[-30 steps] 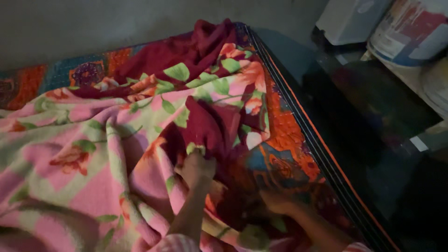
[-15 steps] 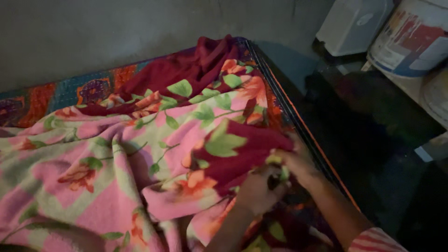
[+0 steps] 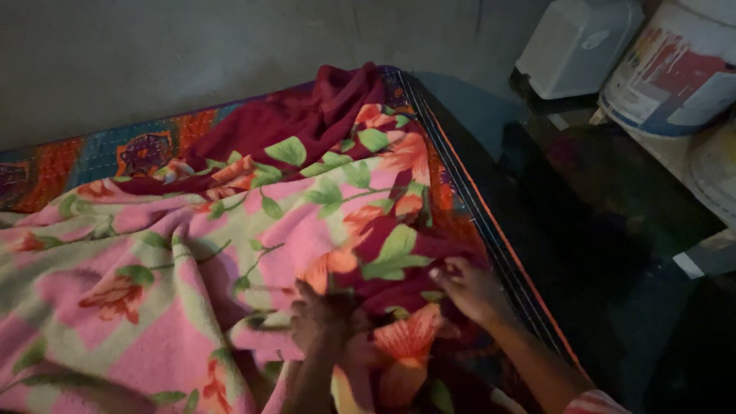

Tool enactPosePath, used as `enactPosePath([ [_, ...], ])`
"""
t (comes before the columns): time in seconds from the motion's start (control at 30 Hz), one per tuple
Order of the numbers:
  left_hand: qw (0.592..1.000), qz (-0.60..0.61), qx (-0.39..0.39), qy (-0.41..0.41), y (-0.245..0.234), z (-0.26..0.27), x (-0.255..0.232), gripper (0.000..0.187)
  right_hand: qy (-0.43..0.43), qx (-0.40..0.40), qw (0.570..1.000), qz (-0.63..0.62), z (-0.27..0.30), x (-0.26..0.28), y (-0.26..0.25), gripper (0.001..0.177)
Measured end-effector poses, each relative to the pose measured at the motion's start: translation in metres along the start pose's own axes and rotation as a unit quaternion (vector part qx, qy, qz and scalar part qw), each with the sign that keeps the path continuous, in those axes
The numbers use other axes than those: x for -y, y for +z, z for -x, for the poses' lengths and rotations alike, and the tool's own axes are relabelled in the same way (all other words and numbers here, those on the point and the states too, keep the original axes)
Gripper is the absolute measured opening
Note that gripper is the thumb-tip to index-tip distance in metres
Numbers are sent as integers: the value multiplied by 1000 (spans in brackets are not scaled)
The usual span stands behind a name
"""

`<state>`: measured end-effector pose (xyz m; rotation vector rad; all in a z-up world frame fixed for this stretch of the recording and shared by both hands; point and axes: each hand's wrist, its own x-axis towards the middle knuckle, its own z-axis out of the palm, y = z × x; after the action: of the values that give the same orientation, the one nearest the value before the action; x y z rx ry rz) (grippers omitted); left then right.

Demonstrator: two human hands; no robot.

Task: The person sits on a bed and folds a floral-patterned blanket by hand. They repeatedly lift, align, and fold sections of the blanket, smoothing it as they work.

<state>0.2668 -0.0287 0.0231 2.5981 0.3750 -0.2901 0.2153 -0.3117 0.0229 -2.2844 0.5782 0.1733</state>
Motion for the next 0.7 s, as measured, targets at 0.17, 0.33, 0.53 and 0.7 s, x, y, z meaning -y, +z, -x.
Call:
enactPosePath([
  [0.17,994,-55,-21,88,-20,-23,14,75,-104,40,993,-44,-12,-5,21,90],
  [0.33,967,202,-96,121,-77,-34,-9,47,-116,-9,993,6,-17,2,25,100],
  [0.53,908,292,-266,139,-158,-34,-73,39,-167,22,983,-67,-10,28,23,80],
  [0.7,784,404,-339,328,-207,-47,-105,48,-104,-34,982,-154,-35,18,-8,65],
])
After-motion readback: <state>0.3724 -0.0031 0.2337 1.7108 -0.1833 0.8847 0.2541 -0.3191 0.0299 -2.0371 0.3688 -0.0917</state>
